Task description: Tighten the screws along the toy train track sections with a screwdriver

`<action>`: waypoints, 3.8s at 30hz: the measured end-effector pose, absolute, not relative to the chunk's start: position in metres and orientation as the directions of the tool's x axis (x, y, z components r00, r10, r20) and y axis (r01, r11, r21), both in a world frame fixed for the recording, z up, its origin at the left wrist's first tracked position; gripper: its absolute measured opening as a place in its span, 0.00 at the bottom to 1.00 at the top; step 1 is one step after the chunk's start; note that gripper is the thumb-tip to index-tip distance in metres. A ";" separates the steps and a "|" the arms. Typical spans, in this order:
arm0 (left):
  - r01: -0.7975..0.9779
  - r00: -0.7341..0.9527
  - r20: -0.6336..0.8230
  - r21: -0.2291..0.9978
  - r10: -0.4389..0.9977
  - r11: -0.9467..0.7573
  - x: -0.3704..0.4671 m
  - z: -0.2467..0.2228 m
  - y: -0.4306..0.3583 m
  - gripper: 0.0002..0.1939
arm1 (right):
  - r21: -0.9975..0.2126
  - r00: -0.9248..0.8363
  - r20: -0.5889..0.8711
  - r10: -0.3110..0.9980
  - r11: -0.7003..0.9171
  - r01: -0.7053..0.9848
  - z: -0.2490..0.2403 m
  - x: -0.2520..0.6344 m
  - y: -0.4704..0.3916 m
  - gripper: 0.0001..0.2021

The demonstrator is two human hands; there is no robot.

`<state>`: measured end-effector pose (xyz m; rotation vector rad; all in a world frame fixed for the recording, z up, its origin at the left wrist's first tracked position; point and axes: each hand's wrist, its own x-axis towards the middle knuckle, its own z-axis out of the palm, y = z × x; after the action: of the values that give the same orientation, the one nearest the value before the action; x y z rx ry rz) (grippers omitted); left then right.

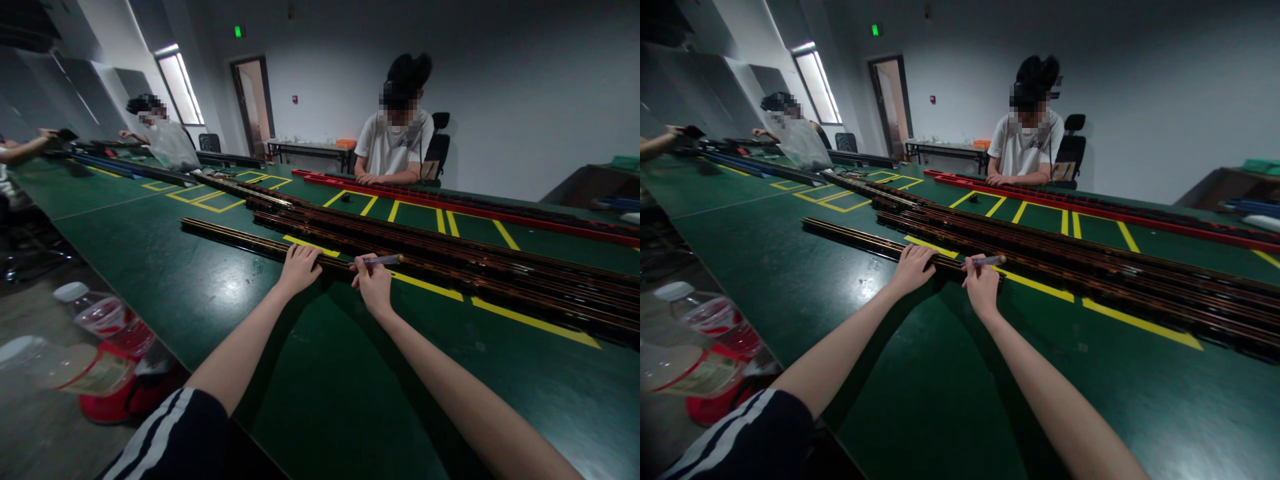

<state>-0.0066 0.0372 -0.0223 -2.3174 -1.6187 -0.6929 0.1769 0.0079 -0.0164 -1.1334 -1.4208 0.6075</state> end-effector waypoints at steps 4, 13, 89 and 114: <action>0.927 0.286 0.509 0.069 0.812 -0.370 -0.007 -0.024 0.038 0.17 | -0.875 0.132 0.441 0.887 0.393 0.282 -0.016 0.176 0.008 0.24; 0.918 0.303 0.515 0.070 0.802 -0.392 -0.007 -0.025 0.040 0.17 | -0.894 0.147 0.434 0.889 0.404 0.196 -0.018 0.176 0.010 0.22; 0.910 0.268 0.515 0.142 0.814 -0.389 -0.011 -0.022 0.040 0.25 | -0.892 0.183 0.442 0.878 0.409 0.192 -0.016 0.177 0.006 0.20; 0.903 0.312 0.512 0.102 0.800 -0.417 -0.011 -0.025 0.041 0.17 | -0.914 0.074 0.402 0.913 0.395 0.089 -0.018 0.186 0.012 0.17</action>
<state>-0.0105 0.0406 -0.0250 -2.3724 -1.5645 -0.7405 0.1857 0.0122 -0.0176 -0.9932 -1.3614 0.8037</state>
